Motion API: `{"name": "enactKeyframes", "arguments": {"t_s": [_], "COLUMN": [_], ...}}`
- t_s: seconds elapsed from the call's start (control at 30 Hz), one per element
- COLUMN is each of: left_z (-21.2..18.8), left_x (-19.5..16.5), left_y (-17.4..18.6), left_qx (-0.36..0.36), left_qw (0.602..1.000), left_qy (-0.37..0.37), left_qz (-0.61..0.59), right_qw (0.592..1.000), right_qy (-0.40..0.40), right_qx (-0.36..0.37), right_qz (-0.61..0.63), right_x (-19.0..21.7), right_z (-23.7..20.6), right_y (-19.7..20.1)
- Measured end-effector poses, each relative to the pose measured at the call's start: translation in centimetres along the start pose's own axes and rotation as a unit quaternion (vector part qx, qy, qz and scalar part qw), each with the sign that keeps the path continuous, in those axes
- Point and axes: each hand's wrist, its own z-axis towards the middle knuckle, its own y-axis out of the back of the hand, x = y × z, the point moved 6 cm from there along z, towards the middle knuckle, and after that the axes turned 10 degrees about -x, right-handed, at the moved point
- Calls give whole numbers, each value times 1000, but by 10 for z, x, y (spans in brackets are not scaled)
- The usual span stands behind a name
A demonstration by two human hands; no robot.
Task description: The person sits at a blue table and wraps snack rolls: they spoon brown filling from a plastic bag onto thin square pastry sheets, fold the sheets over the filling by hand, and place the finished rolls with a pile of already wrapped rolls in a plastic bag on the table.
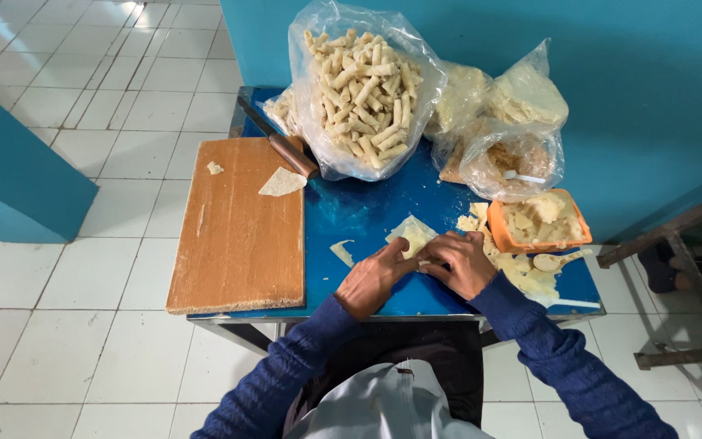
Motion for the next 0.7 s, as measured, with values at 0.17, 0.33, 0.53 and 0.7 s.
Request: {"name": "enactKeyframes", "arguments": {"t_s": [0.17,0.33,0.53,0.7], "left_z": [-10,-15,-17,-24], "left_x": [-3,-8,-9,-15], "left_y": [13,15,13,11], "left_qx": [9,24,18,-24], "left_qw": [999,998,999,989], "left_qy": [-38,-39,-30,-114], "left_qz": [11,43,40,95], "right_qw": [998,999,998,998], "right_qy": [42,30,26,15], "right_qx": [-33,-37,-45,-42], "right_qz": [-22,-18,-38,-39], "right_x": [5,3,2,5], "right_z": [1,0,-1,0], "right_y": [3,0,-1,0]}}
